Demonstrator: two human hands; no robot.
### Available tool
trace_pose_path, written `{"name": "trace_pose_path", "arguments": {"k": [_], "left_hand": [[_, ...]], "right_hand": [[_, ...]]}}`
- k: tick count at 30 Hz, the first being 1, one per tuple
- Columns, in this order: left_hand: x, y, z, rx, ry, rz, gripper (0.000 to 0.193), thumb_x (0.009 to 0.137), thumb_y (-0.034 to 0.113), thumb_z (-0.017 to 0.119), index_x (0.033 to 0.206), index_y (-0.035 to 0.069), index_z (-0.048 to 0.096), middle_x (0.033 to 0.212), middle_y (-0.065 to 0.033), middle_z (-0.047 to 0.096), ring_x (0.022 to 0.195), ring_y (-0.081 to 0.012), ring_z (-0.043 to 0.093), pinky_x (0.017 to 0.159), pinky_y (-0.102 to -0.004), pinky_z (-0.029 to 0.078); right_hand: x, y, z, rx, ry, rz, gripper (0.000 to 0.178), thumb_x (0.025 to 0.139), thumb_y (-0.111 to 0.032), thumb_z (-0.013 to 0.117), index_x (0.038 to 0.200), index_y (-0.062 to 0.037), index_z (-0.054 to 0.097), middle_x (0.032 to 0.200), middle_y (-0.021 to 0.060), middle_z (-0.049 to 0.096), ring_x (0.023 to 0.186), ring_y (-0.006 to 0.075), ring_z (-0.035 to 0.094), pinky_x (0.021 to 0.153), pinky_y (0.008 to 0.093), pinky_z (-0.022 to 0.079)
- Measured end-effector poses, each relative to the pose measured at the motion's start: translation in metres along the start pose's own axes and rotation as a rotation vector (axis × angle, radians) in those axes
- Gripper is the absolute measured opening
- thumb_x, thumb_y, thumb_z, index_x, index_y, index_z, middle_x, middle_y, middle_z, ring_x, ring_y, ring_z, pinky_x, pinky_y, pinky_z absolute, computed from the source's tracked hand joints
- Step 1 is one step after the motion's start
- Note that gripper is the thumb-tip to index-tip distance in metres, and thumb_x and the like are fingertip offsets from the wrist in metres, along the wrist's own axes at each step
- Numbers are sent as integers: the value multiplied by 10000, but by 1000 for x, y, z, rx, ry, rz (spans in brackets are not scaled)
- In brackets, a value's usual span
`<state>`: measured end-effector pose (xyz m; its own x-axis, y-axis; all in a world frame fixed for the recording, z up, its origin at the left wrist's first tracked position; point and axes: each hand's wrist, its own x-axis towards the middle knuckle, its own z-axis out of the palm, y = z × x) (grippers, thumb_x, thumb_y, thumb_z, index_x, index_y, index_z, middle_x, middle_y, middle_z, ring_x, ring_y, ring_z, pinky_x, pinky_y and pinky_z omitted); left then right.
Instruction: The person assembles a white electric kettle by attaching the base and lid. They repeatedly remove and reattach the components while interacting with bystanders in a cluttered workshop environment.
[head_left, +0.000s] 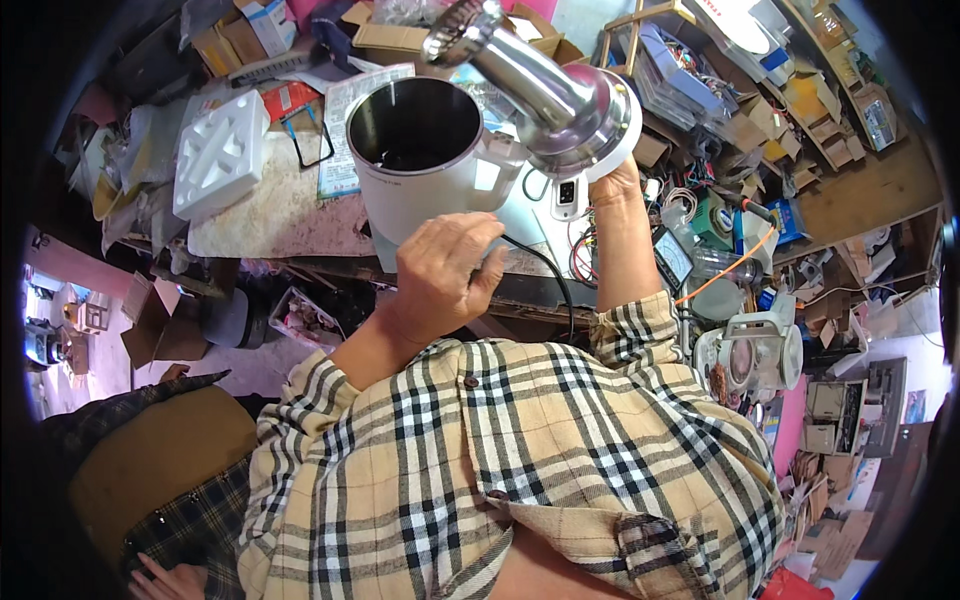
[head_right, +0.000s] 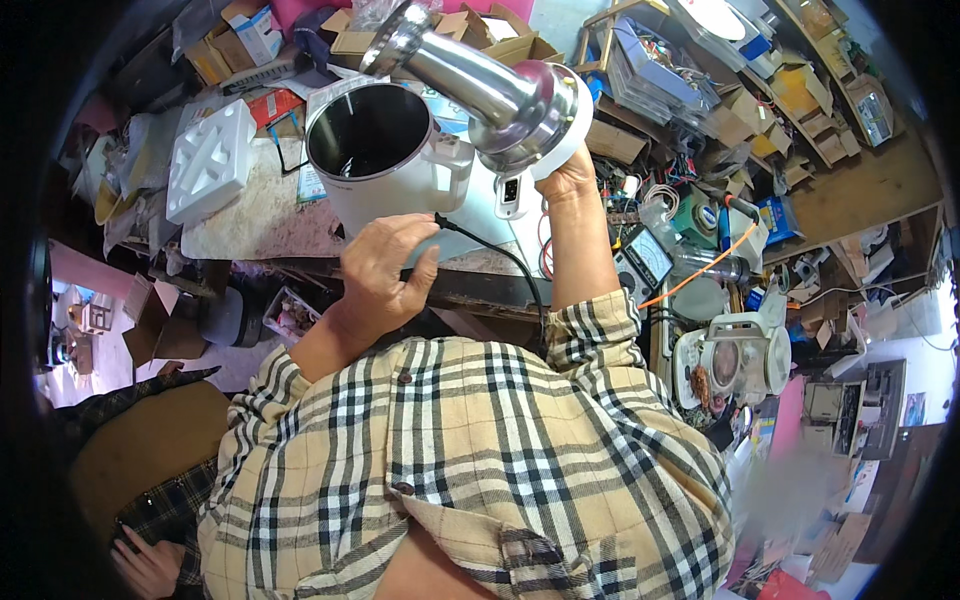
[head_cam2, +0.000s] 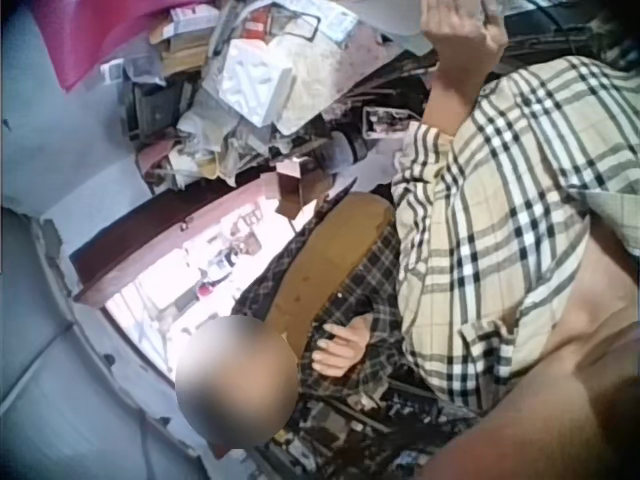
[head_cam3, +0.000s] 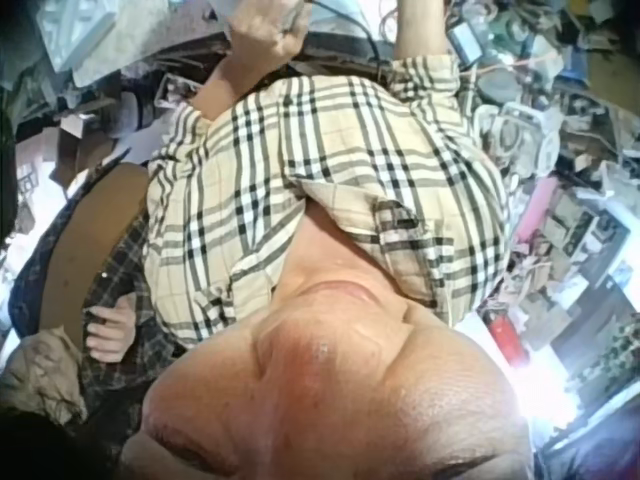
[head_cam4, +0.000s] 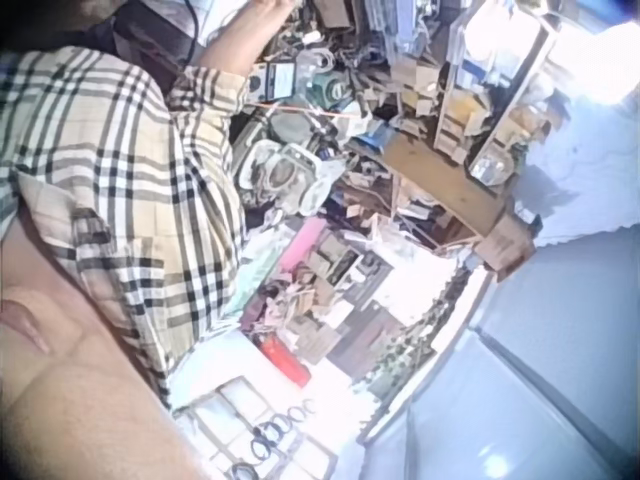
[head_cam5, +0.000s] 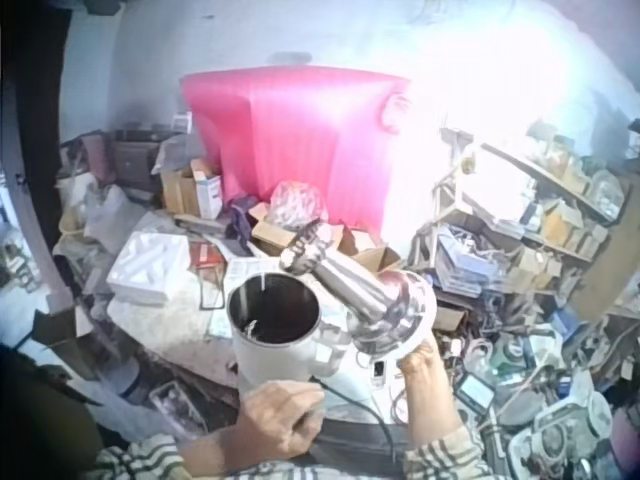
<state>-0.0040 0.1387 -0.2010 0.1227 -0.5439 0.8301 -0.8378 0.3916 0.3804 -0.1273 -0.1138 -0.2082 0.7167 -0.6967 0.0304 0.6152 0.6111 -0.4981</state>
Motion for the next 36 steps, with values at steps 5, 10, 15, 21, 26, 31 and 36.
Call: {"name": "trace_pose_path", "arguments": {"k": [5,10,15,21,26,31,36], "left_hand": [[0,3,5,-24,-59,-12,206,760,45,699,952,23,627,925,-112,667,809,-272,657,706,-353,523],[-2,3,5,-20,-87,-18,241,761,39,694,993,21,631,928,-119,669,801,-280,655,699,-361,524],[1,5,12,7,-165,-41,343,764,69,699,1097,22,633,922,-127,670,790,-280,653,693,-356,521],[6,4,17,2,-185,-60,508,754,98,715,1239,30,580,843,-133,651,721,-272,633,665,-356,514],[15,12,15,-46,-223,-60,639,749,117,725,1336,22,490,815,-140,639,704,-270,634,647,-359,508],[15,11,20,-158,-191,-106,650,757,124,722,1345,10,469,852,-151,642,689,-274,653,642,-338,514],[19,12,17,-212,-147,-131,592,782,110,702,1314,2,465,908,-144,632,653,-255,649,594,-345,513]], "right_hand": [[4,4,-10,37,-46,-117,459,848,-160,663,1276,-34,555,1232,163,615,1128,291,600,963,492,502],[0,0,-6,63,-159,-40,444,861,-174,652,1276,-50,558,1261,174,596,1153,300,584,986,496,482],[3,1,-15,41,-143,-47,405,864,-144,644,1241,-12,575,1216,175,621,1099,273,620,950,464,516],[2,10,11,-17,-56,-49,358,874,-106,626,1214,-1,586,1178,165,641,1048,270,641,919,432,534],[-3,8,20,8,-11,-25,302,891,-101,612,1175,2,599,1107,162,666,979,262,663,882,431,552],[-12,9,38,8,3,-27,288,889,-89,615,1160,7,603,1074,158,678,950,250,673,866,423,561],[-14,9,41,36,-47,-16,283,905,-93,596,1159,30,594,1126,174,654,992,266,658,873,413,558]]}}
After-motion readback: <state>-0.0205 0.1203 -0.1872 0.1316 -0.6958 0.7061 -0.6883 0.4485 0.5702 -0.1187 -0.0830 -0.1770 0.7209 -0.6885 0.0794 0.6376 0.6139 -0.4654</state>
